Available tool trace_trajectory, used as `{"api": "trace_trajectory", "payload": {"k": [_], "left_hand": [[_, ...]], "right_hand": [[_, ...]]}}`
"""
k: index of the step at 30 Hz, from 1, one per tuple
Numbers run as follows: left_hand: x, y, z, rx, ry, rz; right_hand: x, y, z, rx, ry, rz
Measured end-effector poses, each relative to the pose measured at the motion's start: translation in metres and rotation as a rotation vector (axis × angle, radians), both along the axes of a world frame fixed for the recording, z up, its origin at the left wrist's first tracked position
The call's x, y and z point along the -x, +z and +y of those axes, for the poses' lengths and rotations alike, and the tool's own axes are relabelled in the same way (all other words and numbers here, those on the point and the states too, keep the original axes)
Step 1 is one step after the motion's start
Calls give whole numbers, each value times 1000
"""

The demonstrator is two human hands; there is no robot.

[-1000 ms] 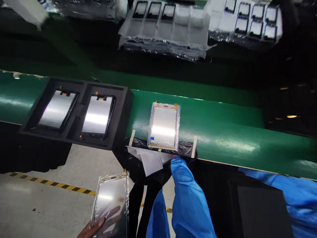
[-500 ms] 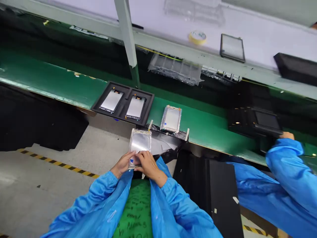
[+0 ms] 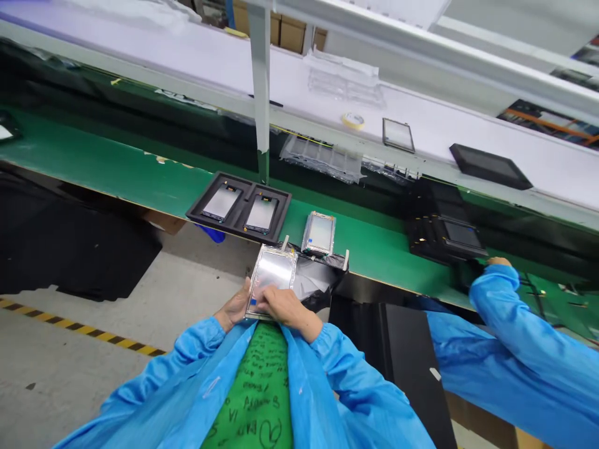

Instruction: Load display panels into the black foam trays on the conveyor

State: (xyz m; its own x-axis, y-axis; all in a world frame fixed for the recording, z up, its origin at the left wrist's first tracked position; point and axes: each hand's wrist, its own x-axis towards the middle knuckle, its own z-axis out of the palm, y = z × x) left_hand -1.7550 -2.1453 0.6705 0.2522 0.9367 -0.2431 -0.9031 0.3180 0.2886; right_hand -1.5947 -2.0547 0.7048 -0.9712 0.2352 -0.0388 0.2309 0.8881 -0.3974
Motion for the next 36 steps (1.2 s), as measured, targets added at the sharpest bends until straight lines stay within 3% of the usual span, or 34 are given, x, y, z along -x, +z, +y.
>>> {"api": "trace_trajectory", "payload": {"k": [3, 6, 9, 15, 18, 21, 24, 27, 29, 31, 33, 34, 36], "left_hand": [[3, 9, 3, 16, -6, -8], [4, 21, 6, 17, -3, -22], [4, 27, 5, 18, -3, -34], [5, 24, 5, 15, 5, -27], [5, 22, 4, 13, 19, -14], [4, 21, -2, -19, 43, 87], [1, 21, -9, -69, 26, 215], [-1, 19, -16, -146, 15, 233], [-2, 18, -22, -180, 4, 240], [-1, 15, -28, -181, -19, 259], [0, 14, -34, -164, -31, 280], [0, 13, -37, -155, -29, 290], [0, 13, -40, -144, -16, 306]], "right_hand": [[6, 8, 0, -6, 37, 24], [10, 8, -1, -60, 28, 39], [11, 7, -2, -70, 107, 88], [11, 10, -4, -49, 113, 101], [9, 6, -6, 39, 63, 84], [6, 6, -6, 235, -143, 90], [2, 17, 8, 555, -417, 226], [-16, 43, 45, 889, -745, 556], [-40, 63, 80, 950, -957, 850], [-71, 82, 113, 806, -1096, 1154], [-103, 94, 134, 477, -1189, 1336], [-115, 96, 137, 280, -1221, 1332], [-129, 93, 131, -10, -1215, 1108]]}}
